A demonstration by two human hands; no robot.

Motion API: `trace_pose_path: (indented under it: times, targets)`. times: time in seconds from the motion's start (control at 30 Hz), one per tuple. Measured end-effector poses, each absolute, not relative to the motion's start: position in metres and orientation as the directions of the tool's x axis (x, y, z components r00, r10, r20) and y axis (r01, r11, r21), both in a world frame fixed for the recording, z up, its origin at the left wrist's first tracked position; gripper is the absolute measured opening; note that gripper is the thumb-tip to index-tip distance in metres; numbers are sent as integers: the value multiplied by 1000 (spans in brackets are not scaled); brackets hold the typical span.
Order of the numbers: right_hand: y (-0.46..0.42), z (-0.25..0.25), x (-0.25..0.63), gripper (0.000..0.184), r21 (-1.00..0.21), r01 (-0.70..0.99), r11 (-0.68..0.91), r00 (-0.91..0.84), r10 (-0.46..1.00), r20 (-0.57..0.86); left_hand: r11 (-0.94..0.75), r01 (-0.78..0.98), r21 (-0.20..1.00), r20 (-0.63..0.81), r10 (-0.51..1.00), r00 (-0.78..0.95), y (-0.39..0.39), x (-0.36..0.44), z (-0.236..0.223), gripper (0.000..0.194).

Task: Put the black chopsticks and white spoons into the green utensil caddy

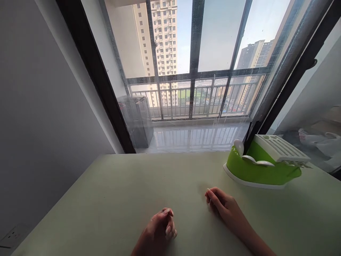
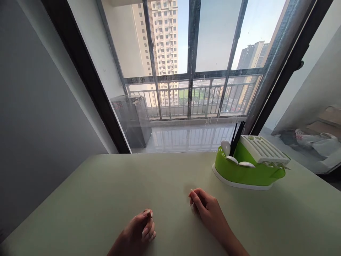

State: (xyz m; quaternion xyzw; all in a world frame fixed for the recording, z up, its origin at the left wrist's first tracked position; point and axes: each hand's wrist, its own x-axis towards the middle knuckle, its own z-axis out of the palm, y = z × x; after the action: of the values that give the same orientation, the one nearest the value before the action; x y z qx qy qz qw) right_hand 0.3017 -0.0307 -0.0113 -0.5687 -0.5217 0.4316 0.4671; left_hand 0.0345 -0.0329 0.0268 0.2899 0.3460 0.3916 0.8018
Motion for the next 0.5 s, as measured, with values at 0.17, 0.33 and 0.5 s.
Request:
trace_pose_path:
  times: [0.17,0.33,0.5]
  targets:
    - [-30,-16,303,52,-990,137,-15,117,993,1,531,-415,739,-342,826,449,-31,34,28,32]
    - [-27,-22,314,51,-999,35,-8,170,986,-2,541,-409,735,-353,820,450,-31,35,32,34]
    - [-21,-23,344,51,-998,-22,63,454,890,46,524,-406,749,-337,828,448,-29,34,28,35]
